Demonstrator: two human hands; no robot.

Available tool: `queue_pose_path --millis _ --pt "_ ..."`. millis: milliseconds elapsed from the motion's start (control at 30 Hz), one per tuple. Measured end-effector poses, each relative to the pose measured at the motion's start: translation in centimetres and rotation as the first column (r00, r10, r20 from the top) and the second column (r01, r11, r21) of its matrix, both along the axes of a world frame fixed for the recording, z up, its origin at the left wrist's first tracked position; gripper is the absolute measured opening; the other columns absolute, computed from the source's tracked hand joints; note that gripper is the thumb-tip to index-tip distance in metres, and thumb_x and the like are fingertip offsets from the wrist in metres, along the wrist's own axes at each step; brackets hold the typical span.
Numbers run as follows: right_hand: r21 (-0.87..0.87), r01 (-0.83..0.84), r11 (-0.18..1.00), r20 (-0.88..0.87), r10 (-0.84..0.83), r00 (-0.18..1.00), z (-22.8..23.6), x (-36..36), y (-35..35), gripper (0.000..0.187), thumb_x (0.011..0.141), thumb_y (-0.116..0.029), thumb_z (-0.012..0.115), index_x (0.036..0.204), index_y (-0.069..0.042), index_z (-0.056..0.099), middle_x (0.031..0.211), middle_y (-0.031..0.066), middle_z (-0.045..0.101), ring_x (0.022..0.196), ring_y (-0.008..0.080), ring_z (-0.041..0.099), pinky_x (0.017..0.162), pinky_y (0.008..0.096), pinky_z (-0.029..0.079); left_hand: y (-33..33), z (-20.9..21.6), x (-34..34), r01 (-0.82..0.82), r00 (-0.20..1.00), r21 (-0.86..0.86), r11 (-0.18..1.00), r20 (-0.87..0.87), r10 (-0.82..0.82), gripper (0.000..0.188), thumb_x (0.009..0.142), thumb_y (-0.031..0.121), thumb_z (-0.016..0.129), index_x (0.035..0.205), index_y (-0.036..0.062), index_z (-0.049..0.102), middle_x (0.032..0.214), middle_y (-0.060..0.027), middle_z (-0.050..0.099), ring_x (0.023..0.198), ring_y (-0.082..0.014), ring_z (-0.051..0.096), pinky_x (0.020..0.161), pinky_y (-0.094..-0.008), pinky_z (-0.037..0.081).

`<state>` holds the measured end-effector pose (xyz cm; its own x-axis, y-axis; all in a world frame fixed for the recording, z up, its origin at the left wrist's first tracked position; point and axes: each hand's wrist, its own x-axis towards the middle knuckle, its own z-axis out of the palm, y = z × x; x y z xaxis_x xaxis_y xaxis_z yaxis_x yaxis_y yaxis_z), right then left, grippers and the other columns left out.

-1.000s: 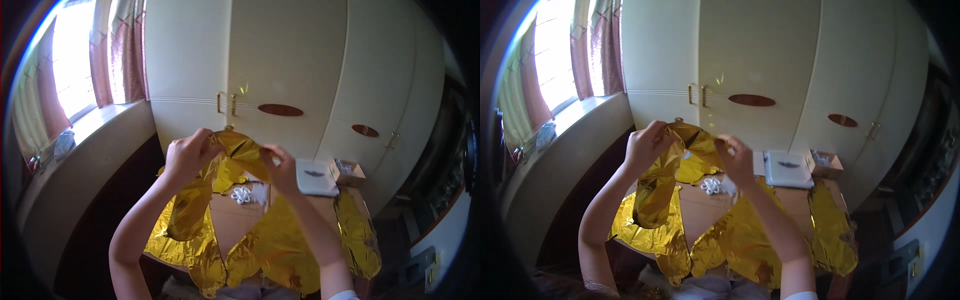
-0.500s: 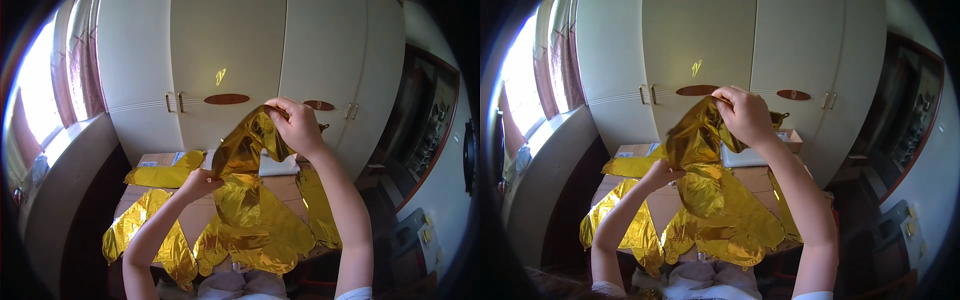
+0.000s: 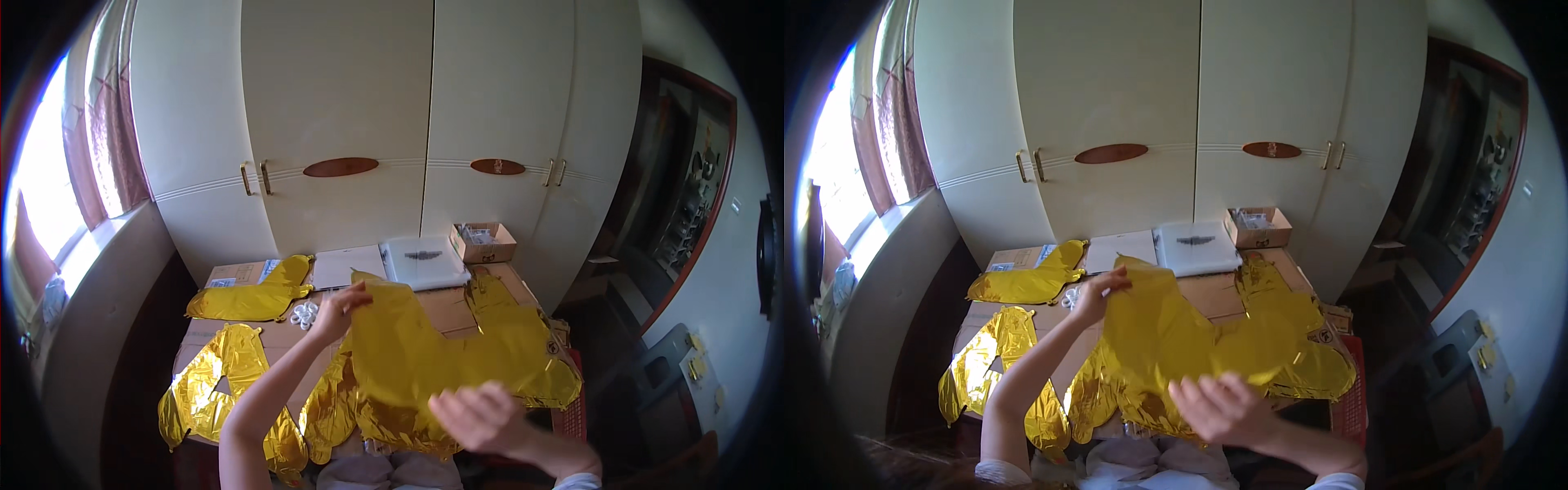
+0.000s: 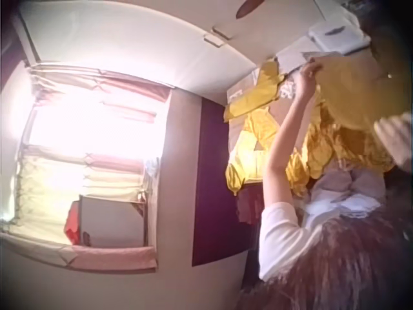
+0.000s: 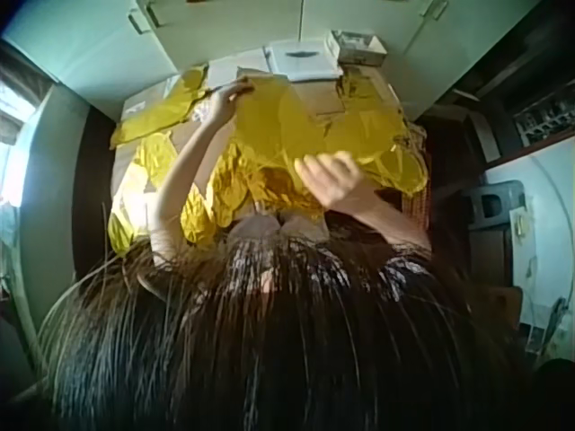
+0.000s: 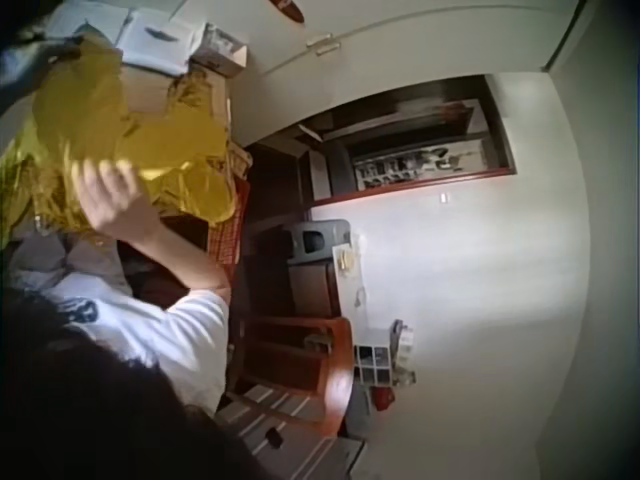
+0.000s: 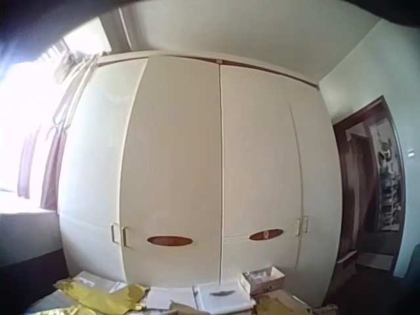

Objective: Fold gold-colored foil sheets into specific shapes on a workspace desk.

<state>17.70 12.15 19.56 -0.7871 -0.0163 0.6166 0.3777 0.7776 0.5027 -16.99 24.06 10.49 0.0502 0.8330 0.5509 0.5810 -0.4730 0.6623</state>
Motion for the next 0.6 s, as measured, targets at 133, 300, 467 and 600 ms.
queue_pose_path --millis 133,300,467,600 --pt "-0.271 -0.03 0.962 0.057 0.047 0.997 -11.1 -0.6 -1.7 0.025 0.083 -0.018 0.061 0.105 -0.008 0.069 0.103 0.0017 0.064 0.096 0.0139 0.059 0.079 0.0282 0.046 0.0 -5.5 0.3 -0.018 0.948 -0.067 0.998 -0.317 -0.004 0.034 0.081 0.0 0.058 0.11 0.0142 0.07 0.136 -0.0137 0.053 0.12 -0.0318 0.054 0.099 -0.0406 0.046" --pt "-0.468 -0.025 0.883 0.031 0.044 0.999 -16.6 -1.0 -2.9 0.023 0.082 -0.018 0.061 0.102 -0.008 0.069 0.106 0.0019 0.066 0.104 0.0161 0.06 0.087 0.0312 0.048 -1.2 -9.1 -0.8 -0.119 0.785 -0.002 0.993 -0.613 0.093 0.035 0.082 0.013 0.059 0.114 0.0224 0.068 0.133 -0.0087 0.057 0.128 -0.0265 0.048 0.103 -0.0438 0.036" --pt "-0.485 0.044 0.874 0.039 -0.029 0.999 -16.5 -0.8 -3.0 0.023 0.082 -0.015 0.061 0.102 -0.009 0.069 0.106 0.0017 0.067 0.102 0.0157 0.062 0.088 0.0323 0.048 -1.3 -9.6 -1.0 -0.156 0.74 -0.015 0.988 -0.664 0.107 0.04 0.082 0.013 0.059 0.119 0.0251 0.066 0.135 -0.0057 0.055 0.132 -0.0243 0.044 0.103 -0.0444 0.034" --pt "-0.495 0.048 0.868 0.026 -0.04 0.999 -16.2 -1.0 -2.8 0.023 0.082 -0.014 0.061 0.102 -0.009 0.07 0.106 0.002 0.067 0.101 0.0163 0.062 0.087 0.0334 0.048 -0.9 -9.3 -0.6 -0.175 0.743 -0.01 0.985 -0.658 0.125 0.038 0.082 0.013 0.059 0.118 0.0236 0.066 0.133 -0.0055 0.056 0.131 -0.0247 0.045 0.1 -0.0441 0.034"
